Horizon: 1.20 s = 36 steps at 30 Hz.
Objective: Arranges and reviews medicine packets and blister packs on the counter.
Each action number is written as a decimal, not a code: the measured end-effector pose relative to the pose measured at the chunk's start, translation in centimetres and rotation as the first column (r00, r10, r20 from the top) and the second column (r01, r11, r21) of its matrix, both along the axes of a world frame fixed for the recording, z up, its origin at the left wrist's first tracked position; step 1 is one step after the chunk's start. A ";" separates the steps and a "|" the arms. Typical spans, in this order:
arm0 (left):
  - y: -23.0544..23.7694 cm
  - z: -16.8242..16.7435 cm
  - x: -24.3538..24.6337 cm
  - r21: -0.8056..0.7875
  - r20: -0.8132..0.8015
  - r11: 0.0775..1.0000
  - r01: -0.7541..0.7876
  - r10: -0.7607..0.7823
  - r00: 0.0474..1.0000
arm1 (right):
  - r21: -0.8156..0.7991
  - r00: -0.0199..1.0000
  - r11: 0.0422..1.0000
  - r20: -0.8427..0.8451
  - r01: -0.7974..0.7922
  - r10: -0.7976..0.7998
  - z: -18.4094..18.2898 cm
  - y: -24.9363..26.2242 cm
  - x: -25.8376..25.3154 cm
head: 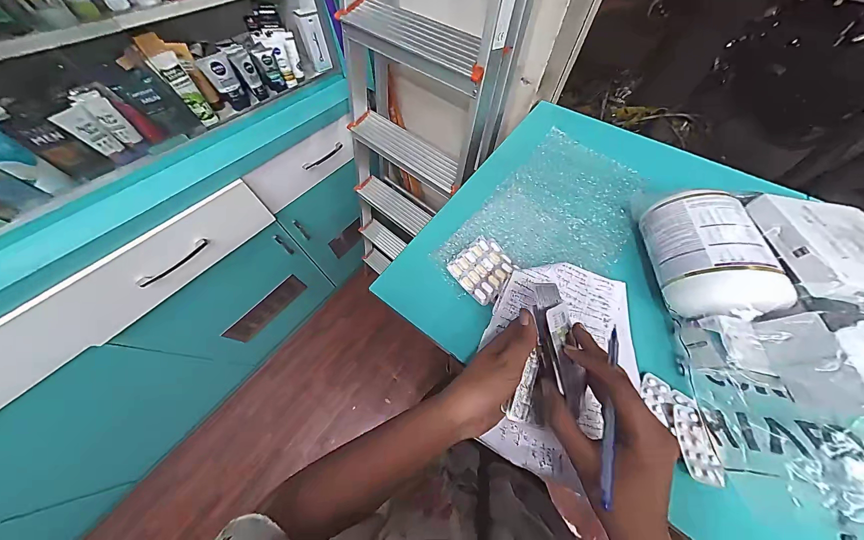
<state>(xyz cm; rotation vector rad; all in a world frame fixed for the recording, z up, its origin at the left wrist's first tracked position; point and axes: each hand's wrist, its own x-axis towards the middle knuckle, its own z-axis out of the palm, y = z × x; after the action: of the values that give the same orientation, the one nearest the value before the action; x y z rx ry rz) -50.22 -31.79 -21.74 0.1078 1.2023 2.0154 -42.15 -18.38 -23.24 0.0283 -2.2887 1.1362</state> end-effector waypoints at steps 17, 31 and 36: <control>0.7 0.3 0.5 0.110 0.100 0.993 0.031 -0.042 0.994 | -0.166 0.996 0.984 -0.081 -0.061 0.048 0.8 1.4 1.3; 0.1 -0.4 2.0 0.120 0.276 0.990 -0.079 0.043 0.960 | 0.267 0.938 0.941 0.326 -0.209 0.115 4.2 0.8 3.9; 0.4 0.0 1.8 0.160 0.307 0.986 -0.054 0.002 0.952 | 0.202 0.958 0.964 0.263 -0.170 0.114 5.6 3.8 3.3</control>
<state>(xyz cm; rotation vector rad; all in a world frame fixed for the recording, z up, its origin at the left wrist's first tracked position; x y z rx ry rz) -48.43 -31.37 -21.78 -0.1380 0.8438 2.0645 -38.86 -14.57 -17.66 0.1481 -2.6689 0.9934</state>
